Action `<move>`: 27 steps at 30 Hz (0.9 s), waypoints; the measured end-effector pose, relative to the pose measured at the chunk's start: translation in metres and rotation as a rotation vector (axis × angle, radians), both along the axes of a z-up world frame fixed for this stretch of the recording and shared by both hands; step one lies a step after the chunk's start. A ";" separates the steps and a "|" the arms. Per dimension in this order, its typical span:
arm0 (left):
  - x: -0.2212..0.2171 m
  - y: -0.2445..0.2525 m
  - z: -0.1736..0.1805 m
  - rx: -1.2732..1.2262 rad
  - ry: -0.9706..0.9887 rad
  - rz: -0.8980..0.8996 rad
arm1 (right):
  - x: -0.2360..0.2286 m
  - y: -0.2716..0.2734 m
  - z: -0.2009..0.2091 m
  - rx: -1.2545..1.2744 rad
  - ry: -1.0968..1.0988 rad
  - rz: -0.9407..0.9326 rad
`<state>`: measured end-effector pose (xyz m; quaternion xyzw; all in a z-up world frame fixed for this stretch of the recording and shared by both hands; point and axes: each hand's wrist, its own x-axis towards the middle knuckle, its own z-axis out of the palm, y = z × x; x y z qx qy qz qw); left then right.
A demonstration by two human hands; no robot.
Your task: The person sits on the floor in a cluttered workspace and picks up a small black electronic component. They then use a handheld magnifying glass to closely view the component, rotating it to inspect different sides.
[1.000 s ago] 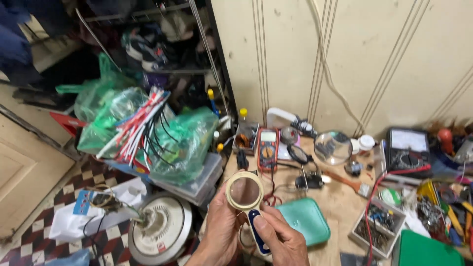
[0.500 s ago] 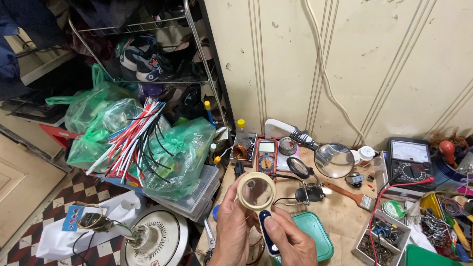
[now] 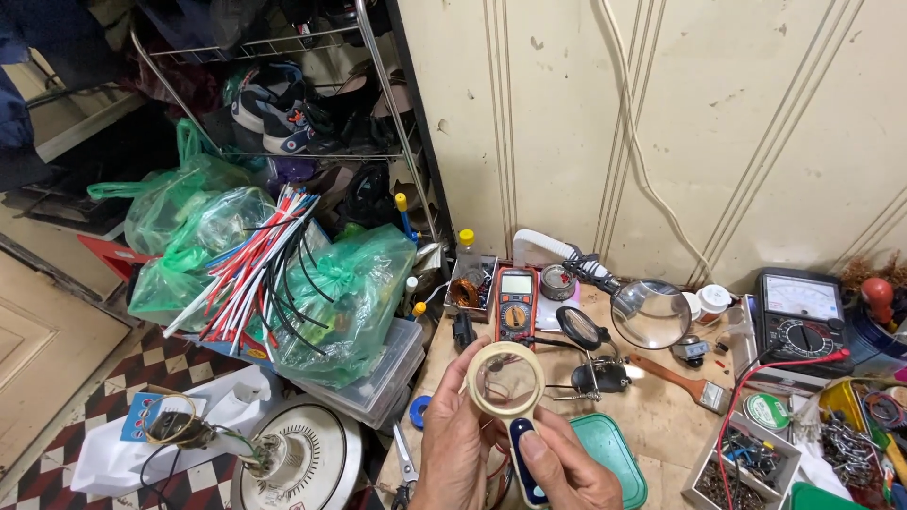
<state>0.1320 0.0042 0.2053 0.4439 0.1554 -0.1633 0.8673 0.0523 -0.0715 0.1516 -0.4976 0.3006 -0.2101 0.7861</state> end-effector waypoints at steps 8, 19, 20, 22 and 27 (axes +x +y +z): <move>0.004 0.002 -0.003 0.008 0.071 -0.023 | 0.006 0.002 -0.030 -0.069 -0.008 -0.097; 0.005 -0.001 -0.016 -0.039 0.086 -0.084 | -0.001 0.001 -0.008 0.034 0.081 -0.102; 0.005 -0.001 -0.015 -0.039 0.087 -0.084 | -0.002 0.002 -0.004 0.034 0.081 -0.102; 0.004 -0.001 -0.014 -0.045 0.092 -0.093 | -0.002 0.002 0.003 0.055 0.109 -0.102; 0.003 0.001 -0.013 -0.026 0.084 -0.102 | -0.004 0.000 0.001 0.031 0.168 -0.072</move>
